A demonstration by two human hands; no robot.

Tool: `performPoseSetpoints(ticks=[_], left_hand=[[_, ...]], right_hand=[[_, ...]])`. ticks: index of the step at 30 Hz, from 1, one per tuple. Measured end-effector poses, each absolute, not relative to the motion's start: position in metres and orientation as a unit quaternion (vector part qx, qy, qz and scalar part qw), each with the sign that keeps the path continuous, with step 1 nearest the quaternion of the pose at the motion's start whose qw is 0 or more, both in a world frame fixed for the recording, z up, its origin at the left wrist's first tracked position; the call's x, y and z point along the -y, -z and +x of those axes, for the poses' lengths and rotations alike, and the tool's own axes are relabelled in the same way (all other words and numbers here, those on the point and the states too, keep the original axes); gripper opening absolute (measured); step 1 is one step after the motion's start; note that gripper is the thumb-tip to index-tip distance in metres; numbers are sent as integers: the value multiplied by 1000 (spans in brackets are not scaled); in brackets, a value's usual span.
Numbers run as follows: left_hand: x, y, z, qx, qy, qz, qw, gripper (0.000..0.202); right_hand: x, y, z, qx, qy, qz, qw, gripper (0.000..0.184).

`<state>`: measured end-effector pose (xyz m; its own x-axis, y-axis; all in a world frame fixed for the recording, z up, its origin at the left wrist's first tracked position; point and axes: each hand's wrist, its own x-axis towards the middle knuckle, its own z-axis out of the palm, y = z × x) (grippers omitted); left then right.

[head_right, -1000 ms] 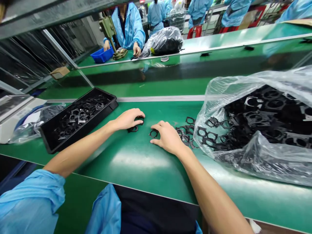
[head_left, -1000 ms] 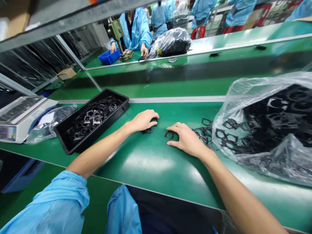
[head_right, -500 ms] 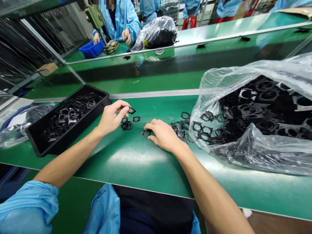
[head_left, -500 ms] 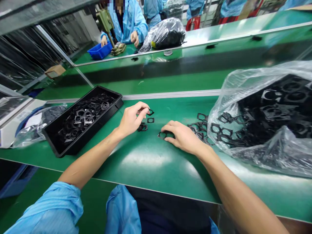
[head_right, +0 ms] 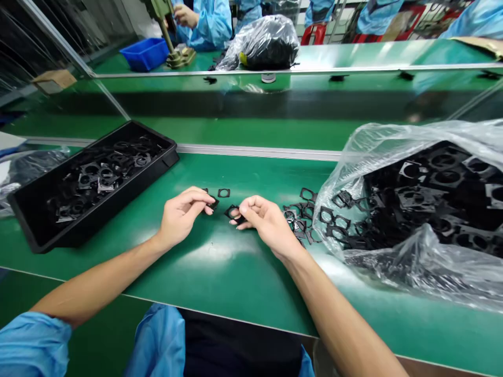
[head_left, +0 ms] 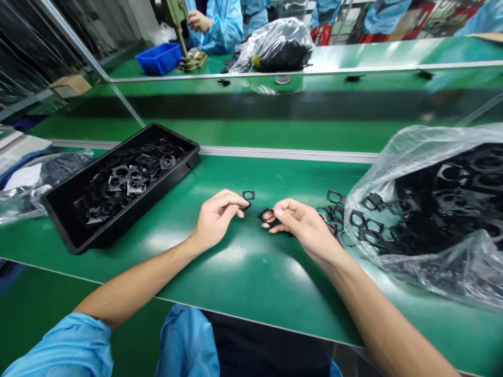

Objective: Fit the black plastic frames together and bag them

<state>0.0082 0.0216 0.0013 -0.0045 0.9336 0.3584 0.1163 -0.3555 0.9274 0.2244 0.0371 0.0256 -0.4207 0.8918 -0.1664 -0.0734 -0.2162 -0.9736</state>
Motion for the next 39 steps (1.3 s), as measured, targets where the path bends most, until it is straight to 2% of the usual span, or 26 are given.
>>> performPoseSetpoints(ticks=[6, 16, 24, 29, 33, 39], left_hand=[[-12, 0, 10, -408, -474, 679, 384, 9], [-17, 9, 10, -428, -516, 578, 465, 12], [-19, 12, 11, -437, -551, 537, 465, 28], [-18, 12, 10, -451, -528, 570, 440, 16], [-18, 11, 9, -438, -529, 601, 408, 14], [-18, 12, 11, -450, -521, 582, 434, 16]], right_hand=[[-30, -23, 214, 452, -718, -411, 334, 39], [-31, -24, 211, 434, -684, -454, 372, 32], [-36, -23, 213, 437, -601, -500, 444, 35], [-35, -15, 211, 485, -577, -489, 438, 38], [-31, -13, 210, 513, -573, -479, 423, 38], [-27, -12, 210, 550, -560, -470, 403, 35]])
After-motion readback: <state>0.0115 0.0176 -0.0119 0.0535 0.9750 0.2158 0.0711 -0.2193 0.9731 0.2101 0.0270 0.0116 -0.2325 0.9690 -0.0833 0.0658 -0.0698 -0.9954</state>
